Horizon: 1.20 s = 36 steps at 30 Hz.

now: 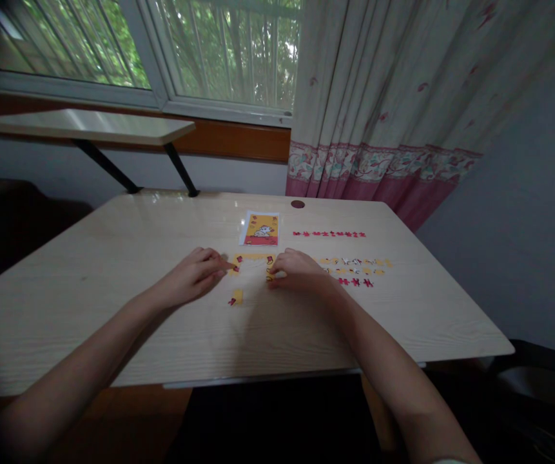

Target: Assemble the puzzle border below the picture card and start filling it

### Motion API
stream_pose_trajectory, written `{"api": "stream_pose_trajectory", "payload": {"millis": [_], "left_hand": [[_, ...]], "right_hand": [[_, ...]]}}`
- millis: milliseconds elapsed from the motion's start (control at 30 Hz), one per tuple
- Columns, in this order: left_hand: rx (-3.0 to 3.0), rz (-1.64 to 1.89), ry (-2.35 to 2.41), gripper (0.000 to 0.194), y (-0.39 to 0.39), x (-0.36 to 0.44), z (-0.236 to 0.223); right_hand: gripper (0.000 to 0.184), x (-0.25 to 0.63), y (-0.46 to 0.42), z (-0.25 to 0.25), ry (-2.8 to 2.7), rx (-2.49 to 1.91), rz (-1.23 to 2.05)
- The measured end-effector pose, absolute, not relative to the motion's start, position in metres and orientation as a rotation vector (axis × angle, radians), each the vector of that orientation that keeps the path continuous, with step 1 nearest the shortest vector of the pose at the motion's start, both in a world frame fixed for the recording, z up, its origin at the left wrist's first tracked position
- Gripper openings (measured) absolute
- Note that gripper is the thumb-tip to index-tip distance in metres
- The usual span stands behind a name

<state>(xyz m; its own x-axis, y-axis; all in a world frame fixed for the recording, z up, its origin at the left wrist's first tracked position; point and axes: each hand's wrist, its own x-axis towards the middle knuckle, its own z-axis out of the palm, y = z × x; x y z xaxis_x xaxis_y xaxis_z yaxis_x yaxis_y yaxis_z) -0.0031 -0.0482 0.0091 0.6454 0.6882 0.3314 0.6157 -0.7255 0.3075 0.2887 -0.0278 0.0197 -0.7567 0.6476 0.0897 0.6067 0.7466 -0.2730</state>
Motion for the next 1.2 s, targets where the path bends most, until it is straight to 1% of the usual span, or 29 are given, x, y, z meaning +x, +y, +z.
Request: {"api": "stream_pose_trajectory", "payload": {"millis": [200,467,667,867,967,1033,1133,1200], "left_hand": [[2.74,0.568,1.159,0.03,-0.042,-0.008,0.003],[2.747,0.541,1.182,0.03,-0.042,-0.005,0.003],[2.744,0.539,1.18,0.03,-0.042,-0.004,0.002],[2.673,0.609,1.18,0.028,-0.044,-0.003,0.005],[2.505,0.733,1.138,0.025,-0.048,0.005,0.009],[2.261,0.807,1.078,0.025,-0.051,0.013,0.01],[1.823,0.832,0.979,0.033,-0.052,0.026,0.006],[1.633,0.818,0.923,0.037,-0.052,0.031,0.001]], "right_hand": [[0.017,0.285,-0.032,0.024,-2.832,-1.033,0.269],[0.022,0.28,-0.036,0.025,-2.846,-1.08,0.093],[0.023,0.278,-0.031,0.019,-2.718,-1.11,0.145],[0.02,0.283,-0.022,0.005,-2.458,-1.041,0.112],[0.025,0.28,-0.023,0.003,-2.346,-0.875,0.044],[0.028,0.274,-0.028,0.005,-2.297,-0.761,-0.019],[0.028,0.263,-0.039,0.01,-2.298,-0.626,-0.058],[0.026,0.257,-0.045,0.012,-2.332,-0.53,-0.04]]}}
